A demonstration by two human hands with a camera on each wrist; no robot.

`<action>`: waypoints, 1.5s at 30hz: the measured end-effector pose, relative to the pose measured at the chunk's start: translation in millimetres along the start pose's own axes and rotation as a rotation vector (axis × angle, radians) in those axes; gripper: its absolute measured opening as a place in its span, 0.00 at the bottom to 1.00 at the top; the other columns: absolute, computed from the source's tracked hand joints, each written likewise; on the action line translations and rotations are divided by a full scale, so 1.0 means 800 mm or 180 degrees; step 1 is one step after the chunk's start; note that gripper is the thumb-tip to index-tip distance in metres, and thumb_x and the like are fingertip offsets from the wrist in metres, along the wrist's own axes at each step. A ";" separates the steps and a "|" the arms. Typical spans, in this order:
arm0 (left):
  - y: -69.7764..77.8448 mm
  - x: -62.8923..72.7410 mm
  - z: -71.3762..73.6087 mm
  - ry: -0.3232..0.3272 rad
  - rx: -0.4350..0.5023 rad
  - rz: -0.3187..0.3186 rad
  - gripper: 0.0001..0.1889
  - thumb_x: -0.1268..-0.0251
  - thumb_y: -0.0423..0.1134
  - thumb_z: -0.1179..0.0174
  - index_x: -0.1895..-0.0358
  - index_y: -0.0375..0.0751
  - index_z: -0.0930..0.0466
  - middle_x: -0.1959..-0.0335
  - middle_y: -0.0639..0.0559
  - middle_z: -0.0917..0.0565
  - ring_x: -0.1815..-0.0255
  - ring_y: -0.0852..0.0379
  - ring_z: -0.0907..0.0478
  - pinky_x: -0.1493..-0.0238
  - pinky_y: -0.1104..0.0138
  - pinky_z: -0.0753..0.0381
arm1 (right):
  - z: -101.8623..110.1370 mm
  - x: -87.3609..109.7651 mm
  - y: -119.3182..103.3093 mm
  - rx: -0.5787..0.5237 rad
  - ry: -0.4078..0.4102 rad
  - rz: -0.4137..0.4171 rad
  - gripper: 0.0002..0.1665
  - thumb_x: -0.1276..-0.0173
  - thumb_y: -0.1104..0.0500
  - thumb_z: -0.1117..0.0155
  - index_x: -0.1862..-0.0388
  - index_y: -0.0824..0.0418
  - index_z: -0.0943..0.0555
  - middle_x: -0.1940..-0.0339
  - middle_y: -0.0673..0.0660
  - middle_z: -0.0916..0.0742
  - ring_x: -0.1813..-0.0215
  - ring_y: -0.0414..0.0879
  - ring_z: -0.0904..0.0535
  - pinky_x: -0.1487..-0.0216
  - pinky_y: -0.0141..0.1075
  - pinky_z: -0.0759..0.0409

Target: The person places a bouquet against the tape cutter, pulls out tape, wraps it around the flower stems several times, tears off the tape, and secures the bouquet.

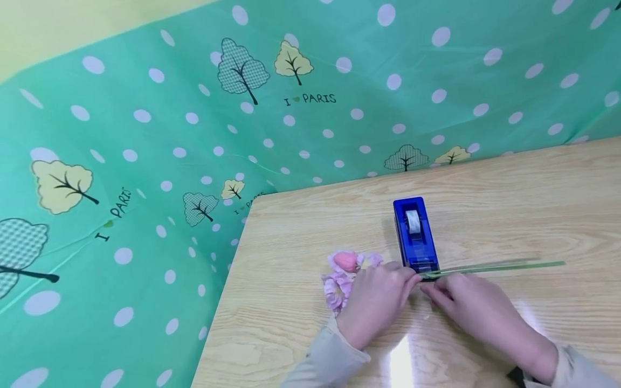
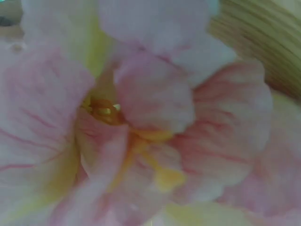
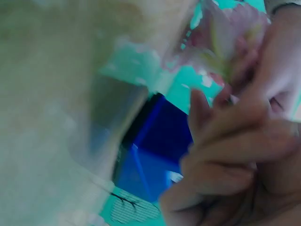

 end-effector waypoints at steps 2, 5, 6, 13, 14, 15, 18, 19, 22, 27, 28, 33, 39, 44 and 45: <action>-0.001 0.000 -0.003 -0.0022 -0.0056 0.0026 0.15 0.23 0.51 0.48 0.63 0.56 0.12 0.73 0.65 0.16 0.77 0.69 0.23 0.78 0.77 0.29 | 0.004 0.001 -0.001 0.0054 -0.0050 0.0076 0.26 0.29 0.49 0.36 0.87 0.48 0.31 0.89 0.42 0.34 0.85 0.35 0.42 0.82 0.31 0.42; -0.003 -0.001 -0.006 -0.0031 -0.0057 0.0041 0.15 0.24 0.51 0.48 0.64 0.55 0.12 0.74 0.64 0.16 0.78 0.68 0.23 0.78 0.76 0.29 | 0.018 0.000 -0.003 0.0060 -0.0010 0.0166 0.21 0.31 0.50 0.33 0.84 0.48 0.26 0.88 0.41 0.33 0.84 0.34 0.41 0.82 0.29 0.41; -0.003 -0.001 -0.006 -0.0031 -0.0035 0.0040 0.15 0.24 0.51 0.48 0.64 0.55 0.12 0.74 0.64 0.17 0.78 0.68 0.23 0.78 0.76 0.29 | 0.024 -0.001 -0.003 0.0043 0.0039 0.0165 0.18 0.31 0.50 0.33 0.81 0.49 0.23 0.88 0.41 0.32 0.84 0.34 0.40 0.82 0.29 0.41; -0.002 -0.003 -0.007 -0.0012 -0.0044 -0.0024 0.15 0.25 0.51 0.46 0.65 0.55 0.12 0.75 0.64 0.17 0.78 0.67 0.23 0.76 0.76 0.27 | 0.047 -0.017 0.008 -0.0032 0.0284 -0.0036 0.19 0.27 0.48 0.38 0.59 0.63 0.14 0.86 0.44 0.23 0.84 0.38 0.34 0.82 0.32 0.35; -0.002 -0.003 -0.007 0.0000 -0.0066 -0.0036 0.14 0.25 0.52 0.46 0.65 0.55 0.12 0.75 0.64 0.17 0.77 0.67 0.23 0.75 0.75 0.26 | 0.045 -0.019 0.009 -0.0021 0.0268 -0.0049 0.20 0.27 0.47 0.38 0.59 0.64 0.14 0.85 0.45 0.22 0.83 0.38 0.33 0.82 0.33 0.34; -0.002 -0.003 -0.007 0.0012 -0.0090 -0.0045 0.14 0.25 0.52 0.46 0.65 0.55 0.12 0.74 0.64 0.17 0.77 0.67 0.23 0.75 0.75 0.26 | 0.044 -0.021 0.010 -0.0002 0.0254 -0.0048 0.21 0.28 0.47 0.38 0.60 0.65 0.14 0.85 0.46 0.21 0.83 0.39 0.32 0.82 0.34 0.34; -0.001 -0.003 -0.007 0.0052 -0.0135 -0.0059 0.14 0.26 0.52 0.45 0.66 0.55 0.12 0.75 0.63 0.18 0.78 0.67 0.23 0.75 0.74 0.26 | 0.043 -0.023 0.010 0.0049 0.0318 -0.0034 0.17 0.32 0.48 0.33 0.64 0.62 0.14 0.86 0.45 0.22 0.83 0.39 0.32 0.82 0.35 0.34; -0.001 -0.004 -0.007 0.0062 -0.0143 -0.0064 0.15 0.26 0.52 0.45 0.66 0.55 0.12 0.76 0.63 0.18 0.78 0.67 0.24 0.75 0.74 0.26 | 0.043 -0.022 0.009 0.0057 0.0367 -0.0021 0.15 0.33 0.49 0.32 0.65 0.61 0.15 0.87 0.45 0.24 0.83 0.39 0.33 0.83 0.34 0.36; -0.001 -0.004 -0.006 0.0069 -0.0147 -0.0074 0.15 0.26 0.52 0.45 0.67 0.55 0.12 0.77 0.63 0.19 0.80 0.67 0.25 0.76 0.75 0.27 | 0.045 -0.020 0.005 0.0056 0.0492 0.0045 0.11 0.36 0.53 0.29 0.65 0.58 0.17 0.88 0.44 0.28 0.85 0.38 0.36 0.84 0.32 0.40; 0.000 -0.005 -0.005 0.0112 -0.0182 -0.0118 0.15 0.26 0.52 0.45 0.66 0.55 0.11 0.77 0.64 0.20 0.81 0.68 0.27 0.77 0.76 0.29 | 0.048 -0.018 -0.003 0.0067 0.0580 0.0204 0.09 0.37 0.56 0.28 0.58 0.55 0.13 0.88 0.42 0.30 0.84 0.36 0.40 0.83 0.30 0.43; 0.000 -0.005 -0.005 0.0142 -0.0186 -0.0128 0.15 0.26 0.52 0.45 0.65 0.54 0.11 0.77 0.64 0.20 0.81 0.68 0.27 0.77 0.76 0.29 | 0.049 -0.018 -0.004 0.0075 0.0595 0.0218 0.08 0.36 0.56 0.28 0.58 0.54 0.12 0.88 0.42 0.30 0.84 0.36 0.40 0.83 0.30 0.43; 0.000 -0.004 -0.003 0.0277 -0.0185 -0.0167 0.13 0.25 0.50 0.45 0.64 0.54 0.12 0.77 0.63 0.20 0.82 0.68 0.27 0.78 0.77 0.30 | 0.051 -0.015 -0.004 0.0080 0.0604 0.0266 0.05 0.37 0.56 0.28 0.62 0.51 0.10 0.88 0.40 0.28 0.83 0.35 0.39 0.81 0.30 0.42; 0.000 -0.002 -0.002 0.0392 -0.0218 -0.0191 0.12 0.26 0.50 0.44 0.65 0.53 0.12 0.77 0.63 0.20 0.82 0.67 0.27 0.79 0.77 0.32 | 0.050 -0.015 -0.007 0.0150 0.0567 0.0380 0.06 0.41 0.54 0.25 0.64 0.52 0.09 0.81 0.41 0.17 0.81 0.33 0.33 0.79 0.32 0.34; 0.000 -0.001 -0.003 0.0429 -0.0222 -0.0184 0.12 0.26 0.50 0.44 0.63 0.53 0.12 0.77 0.63 0.19 0.81 0.67 0.27 0.78 0.77 0.30 | 0.052 -0.011 -0.015 0.0311 0.0866 0.0698 0.03 0.44 0.54 0.23 0.70 0.49 0.09 0.82 0.37 0.28 0.82 0.31 0.40 0.81 0.28 0.40; 0.000 -0.001 -0.003 0.0434 -0.0224 -0.0183 0.12 0.26 0.50 0.43 0.63 0.53 0.12 0.76 0.63 0.19 0.81 0.67 0.27 0.78 0.77 0.30 | 0.053 -0.011 -0.016 0.0318 0.0915 0.0726 0.03 0.44 0.54 0.23 0.70 0.49 0.09 0.81 0.38 0.30 0.82 0.31 0.41 0.82 0.28 0.41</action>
Point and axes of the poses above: each hand's wrist, its own x-axis away from the middle knuckle, its own z-axis out of the back of the hand, y = z × x, the point moved 6 cm from there along -x, towards the middle knuckle
